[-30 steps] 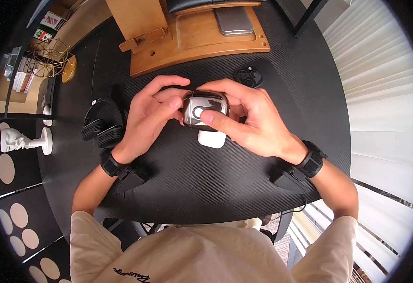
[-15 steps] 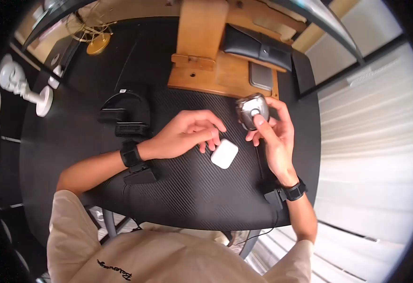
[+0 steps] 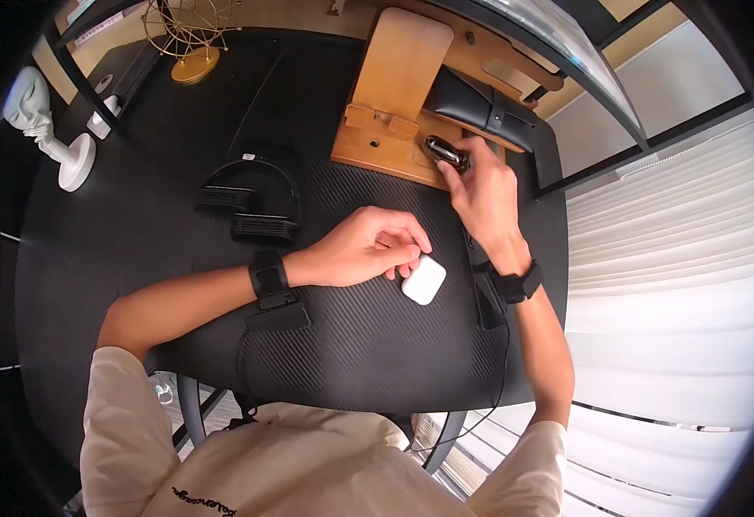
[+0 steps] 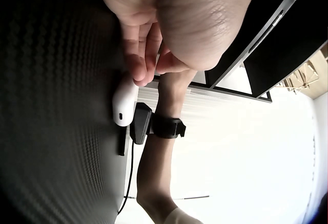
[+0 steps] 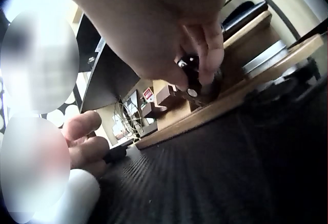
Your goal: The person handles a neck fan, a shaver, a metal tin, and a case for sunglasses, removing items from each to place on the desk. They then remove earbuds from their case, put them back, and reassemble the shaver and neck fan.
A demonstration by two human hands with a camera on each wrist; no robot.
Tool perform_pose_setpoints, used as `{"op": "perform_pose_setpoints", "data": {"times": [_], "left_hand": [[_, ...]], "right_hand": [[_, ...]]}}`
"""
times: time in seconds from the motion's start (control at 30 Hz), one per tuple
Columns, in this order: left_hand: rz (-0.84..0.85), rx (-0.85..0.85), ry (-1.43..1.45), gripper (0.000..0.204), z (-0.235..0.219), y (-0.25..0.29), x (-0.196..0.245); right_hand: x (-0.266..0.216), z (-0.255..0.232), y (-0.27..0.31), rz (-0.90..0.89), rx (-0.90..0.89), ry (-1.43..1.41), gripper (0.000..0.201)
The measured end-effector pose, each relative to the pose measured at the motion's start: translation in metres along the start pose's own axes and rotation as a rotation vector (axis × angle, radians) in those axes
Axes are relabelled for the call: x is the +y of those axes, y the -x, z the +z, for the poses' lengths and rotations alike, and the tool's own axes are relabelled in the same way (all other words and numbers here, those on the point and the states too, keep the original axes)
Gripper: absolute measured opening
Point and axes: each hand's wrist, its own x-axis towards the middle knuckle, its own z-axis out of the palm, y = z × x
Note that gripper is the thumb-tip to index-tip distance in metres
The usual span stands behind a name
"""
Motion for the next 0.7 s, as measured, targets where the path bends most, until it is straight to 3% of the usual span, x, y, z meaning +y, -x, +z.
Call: {"op": "perform_pose_setpoints", "data": {"times": [0.07,0.23,0.33,0.4,0.43,0.6,0.7], "left_hand": [[0.011,-0.001,0.003,0.011,0.0,-0.001,-0.001],[0.02,0.0,-0.011,0.011,0.0,-0.001,-0.002],[0.011,-0.004,-0.017,0.011,0.0,-0.001,-0.002],[0.01,-0.003,-0.015,0.011,0.0,-0.002,-0.001],[0.008,-0.004,-0.016,0.011,0.0,-0.002,-0.001],[0.008,-0.014,-0.021,0.011,0.0,-0.002,-0.003],[-0.003,-0.02,-0.017,0.011,0.0,-0.003,-0.003]], "right_hand": [[-0.001,0.008,-0.005,-0.181,0.059,0.018,0.028],[0.006,0.012,-0.006,-0.255,-0.016,0.087,0.024],[0.0,0.006,-0.006,-0.17,-0.081,0.191,0.023],[-0.004,0.005,-0.005,-0.365,-0.015,0.332,0.021],[-0.005,0.005,-0.004,-0.363,-0.014,0.331,0.021],[-0.011,0.003,-0.002,-0.442,-0.116,0.399,0.043],[-0.006,0.008,-0.006,-0.376,-0.194,0.379,0.055]]}}
